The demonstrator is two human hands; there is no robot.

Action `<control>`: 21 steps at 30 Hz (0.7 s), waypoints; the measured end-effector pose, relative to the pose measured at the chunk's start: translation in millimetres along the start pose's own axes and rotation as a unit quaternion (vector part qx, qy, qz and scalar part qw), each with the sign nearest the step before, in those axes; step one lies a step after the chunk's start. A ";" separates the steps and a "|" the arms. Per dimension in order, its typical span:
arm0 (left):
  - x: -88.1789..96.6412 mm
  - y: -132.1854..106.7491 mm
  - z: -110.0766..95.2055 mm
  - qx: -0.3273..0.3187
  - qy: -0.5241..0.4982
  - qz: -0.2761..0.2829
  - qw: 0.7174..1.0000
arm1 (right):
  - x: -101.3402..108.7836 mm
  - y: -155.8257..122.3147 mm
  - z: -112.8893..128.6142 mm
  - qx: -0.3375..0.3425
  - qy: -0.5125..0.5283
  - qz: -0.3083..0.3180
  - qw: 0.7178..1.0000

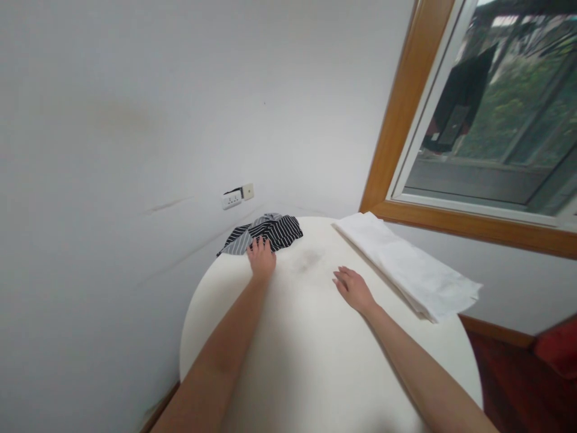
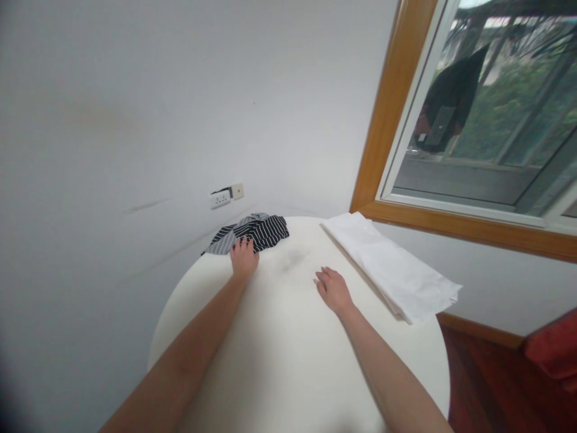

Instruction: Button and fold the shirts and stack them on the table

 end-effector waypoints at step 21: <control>83.0 -76.6 -160.9 -0.413 -0.235 0.034 0.879 | 11.8 5.6 -12.8 -0.142 0.199 -0.017 0.970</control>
Point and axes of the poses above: each hand's wrist, its own y-axis towards the middle knuckle, its own x-axis out of the back of the hand, z = x × y, the point moved 2 cm from there along y, towards the middle knuckle, and after that the axes turned 11 degrees about -x, right-handed, at the moved point
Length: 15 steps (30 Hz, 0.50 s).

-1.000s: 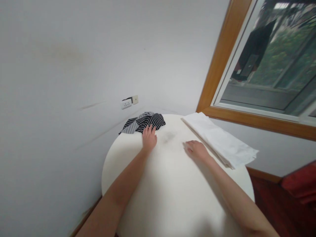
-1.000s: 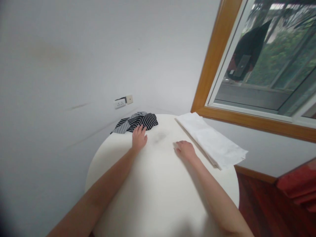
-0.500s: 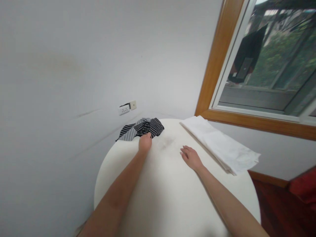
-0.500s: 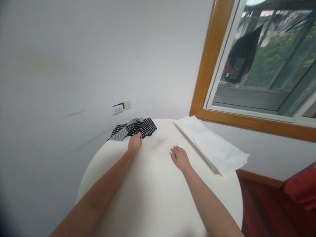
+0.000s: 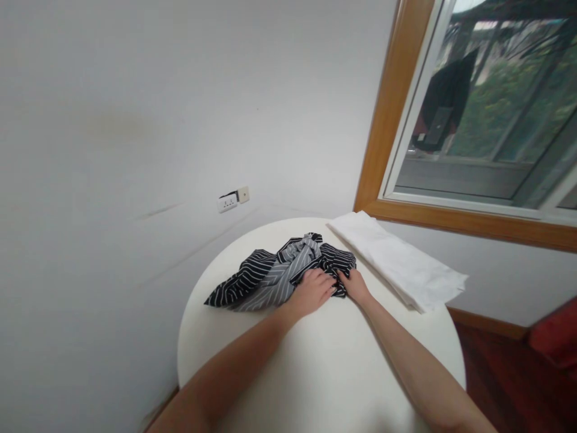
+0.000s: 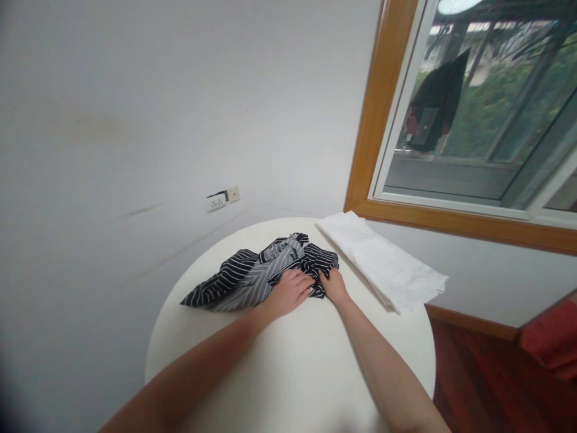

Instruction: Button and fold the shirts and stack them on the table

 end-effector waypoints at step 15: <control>20.3 -37.3 73.6 0.287 0.041 0.041 0.956 | 2.9 10.8 -18.2 -0.047 0.014 -0.146 0.988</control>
Point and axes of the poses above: each hand's wrist, its own y-axis towards the middle knuckle, its own x-axis out of the back of the hand, z = x × y, the point moved 2 cm from there along y, towards the middle knuckle, and after that the axes turned 11 degrees about -x, right-handed, at the moved point
